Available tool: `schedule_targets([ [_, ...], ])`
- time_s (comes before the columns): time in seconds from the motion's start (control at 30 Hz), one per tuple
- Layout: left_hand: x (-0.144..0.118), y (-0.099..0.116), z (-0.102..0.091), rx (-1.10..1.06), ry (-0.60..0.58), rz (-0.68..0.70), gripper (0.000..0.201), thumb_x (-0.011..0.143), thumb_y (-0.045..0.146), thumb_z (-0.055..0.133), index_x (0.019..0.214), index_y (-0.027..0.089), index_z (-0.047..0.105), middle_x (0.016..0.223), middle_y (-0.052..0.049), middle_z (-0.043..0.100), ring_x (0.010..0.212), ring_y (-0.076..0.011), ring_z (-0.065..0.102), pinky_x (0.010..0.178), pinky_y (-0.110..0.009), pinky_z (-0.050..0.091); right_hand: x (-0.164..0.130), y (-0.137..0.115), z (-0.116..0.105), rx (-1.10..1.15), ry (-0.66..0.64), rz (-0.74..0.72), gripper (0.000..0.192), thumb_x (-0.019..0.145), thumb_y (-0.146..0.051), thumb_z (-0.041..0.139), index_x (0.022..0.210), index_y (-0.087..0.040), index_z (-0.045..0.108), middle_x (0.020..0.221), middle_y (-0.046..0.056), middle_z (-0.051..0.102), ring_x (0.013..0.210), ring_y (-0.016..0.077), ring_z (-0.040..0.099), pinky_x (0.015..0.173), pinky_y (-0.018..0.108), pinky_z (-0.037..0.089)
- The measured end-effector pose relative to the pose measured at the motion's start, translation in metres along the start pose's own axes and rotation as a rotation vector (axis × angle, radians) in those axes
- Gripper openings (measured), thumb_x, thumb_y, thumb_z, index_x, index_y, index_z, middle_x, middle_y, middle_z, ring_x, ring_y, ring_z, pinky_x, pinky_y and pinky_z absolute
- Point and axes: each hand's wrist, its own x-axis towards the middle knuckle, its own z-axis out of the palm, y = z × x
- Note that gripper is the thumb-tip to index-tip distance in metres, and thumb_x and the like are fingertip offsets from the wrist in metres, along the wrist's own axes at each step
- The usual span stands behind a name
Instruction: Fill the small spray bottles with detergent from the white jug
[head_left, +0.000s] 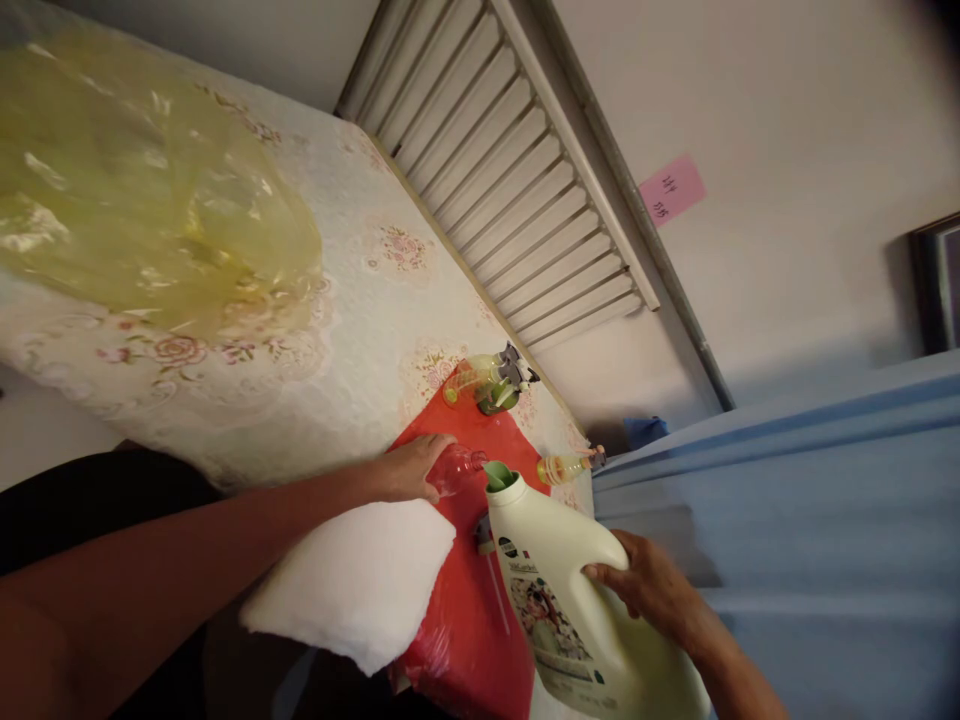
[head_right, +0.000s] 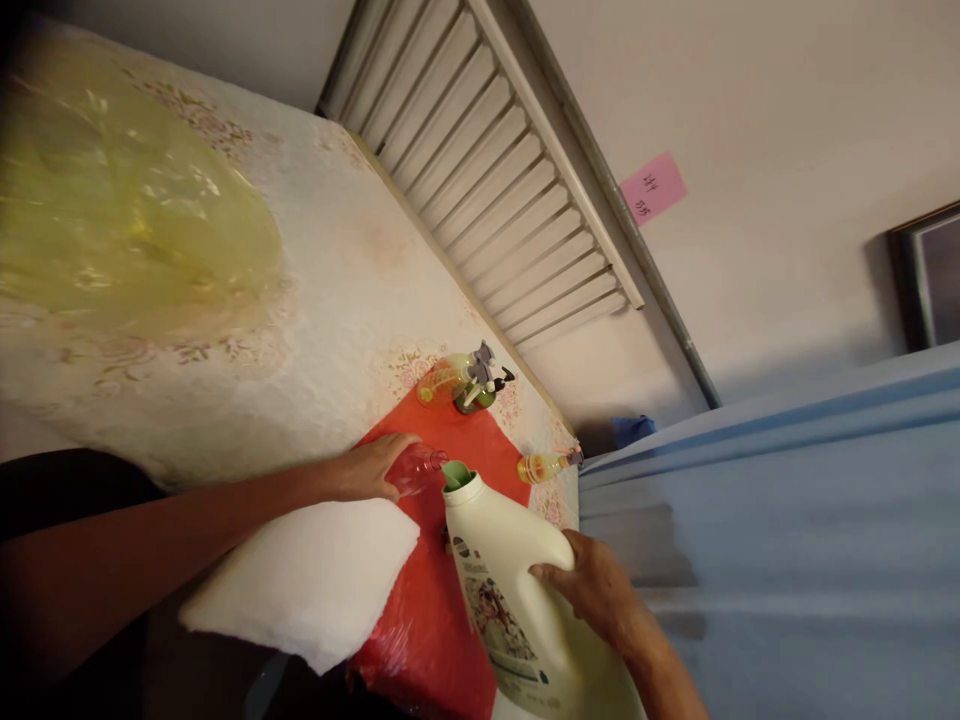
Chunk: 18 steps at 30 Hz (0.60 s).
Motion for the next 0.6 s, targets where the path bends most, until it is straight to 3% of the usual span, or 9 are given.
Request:
schedule_targets([
  [0.6,0.0012,-0.0031,0.0018,-0.003,0.014,0.036,0.083,0.061,0.026,0.079,0.134,0.031,0.040,0.131,-0.008,0.058,0.124,-0.0382,0.055,0.100,-0.046,0.047,-0.0002,-0.0013,-0.0006,-0.013,0.004,0.019,0.038,0.074,-0.048,0.064,0.090,-0.014,0.065,0.063,0.000,0.059,0.048,0.0111,0.049,0.043,0.022,0.039],
])
